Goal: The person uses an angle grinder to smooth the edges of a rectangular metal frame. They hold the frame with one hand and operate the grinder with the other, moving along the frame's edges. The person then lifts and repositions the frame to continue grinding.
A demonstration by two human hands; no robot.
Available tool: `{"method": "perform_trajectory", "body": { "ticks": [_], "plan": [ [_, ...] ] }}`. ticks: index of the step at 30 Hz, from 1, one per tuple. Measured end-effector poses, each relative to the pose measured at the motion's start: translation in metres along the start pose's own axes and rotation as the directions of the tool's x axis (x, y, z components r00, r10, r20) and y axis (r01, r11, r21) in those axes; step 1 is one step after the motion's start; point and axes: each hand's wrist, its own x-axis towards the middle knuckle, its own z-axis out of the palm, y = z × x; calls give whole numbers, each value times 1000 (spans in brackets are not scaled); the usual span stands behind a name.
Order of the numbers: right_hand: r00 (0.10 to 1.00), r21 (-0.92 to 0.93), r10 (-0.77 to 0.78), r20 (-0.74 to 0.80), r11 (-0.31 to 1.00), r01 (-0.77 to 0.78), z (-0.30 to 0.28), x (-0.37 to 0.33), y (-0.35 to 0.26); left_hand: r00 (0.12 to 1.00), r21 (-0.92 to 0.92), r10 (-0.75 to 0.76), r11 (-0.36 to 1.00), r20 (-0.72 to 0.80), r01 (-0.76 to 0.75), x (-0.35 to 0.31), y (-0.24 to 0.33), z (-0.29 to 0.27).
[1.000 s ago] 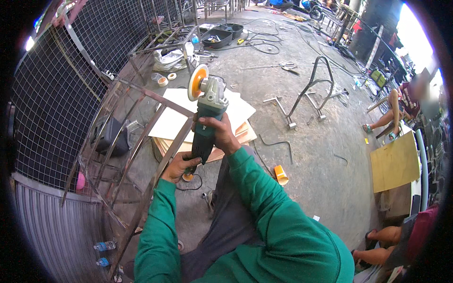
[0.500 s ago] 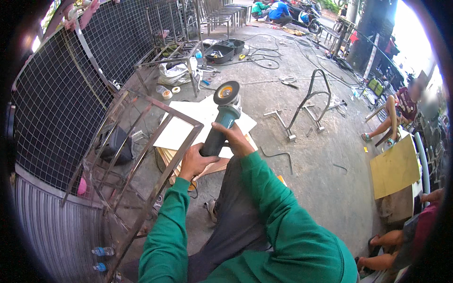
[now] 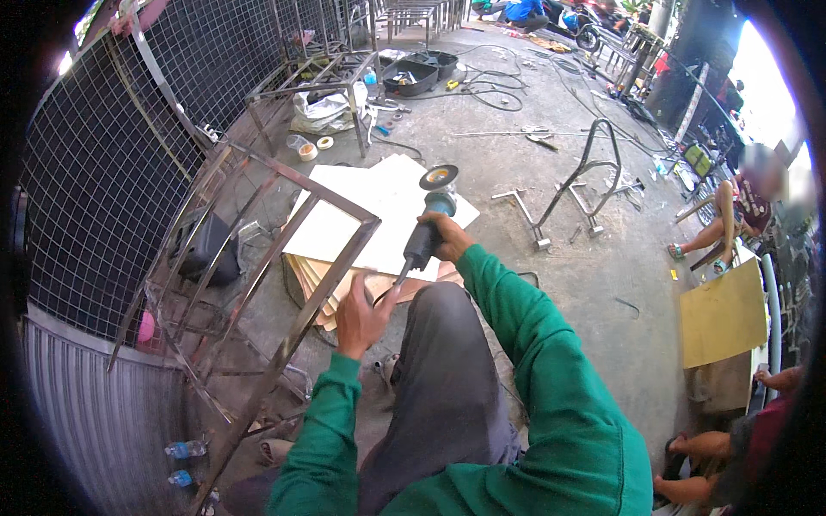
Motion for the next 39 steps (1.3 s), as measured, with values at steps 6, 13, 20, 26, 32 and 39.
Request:
{"method": "perform_trajectory", "body": {
  "ticks": [6, 13, 20, 26, 32, 39],
  "plan": [
    [991, 38, 19, -131, 999, -15, -57, 64, 63, 900, -162, -425, 886, 97, 435, -98, -138, 18],
    [993, 80, 94, -74, 993, -88, -76, 134, 106, 568, -233, -779, 520, 265, 822, -157, -234, 17],
    [997, 177, 43, 59, 983, -53, -60, 197, 119, 502, -289, -808, 423, 308, 859, -166, -253, 36],
    [997, 17, 51, -54, 999, -50, -76, 191, 132, 496, -265, -791, 424, 358, 866, -165, -258, 51],
    [990, -569, 2, -143, 818, -84, -90, 178, 124, 480, -220, -798, 427, 364, 877, -169, -266, 57],
    [791, -973, -577, -204, 207, -101, -96, 164, 178, 564, -232, -780, 516, 269, 825, -169, -269, 54]
  ]
}}
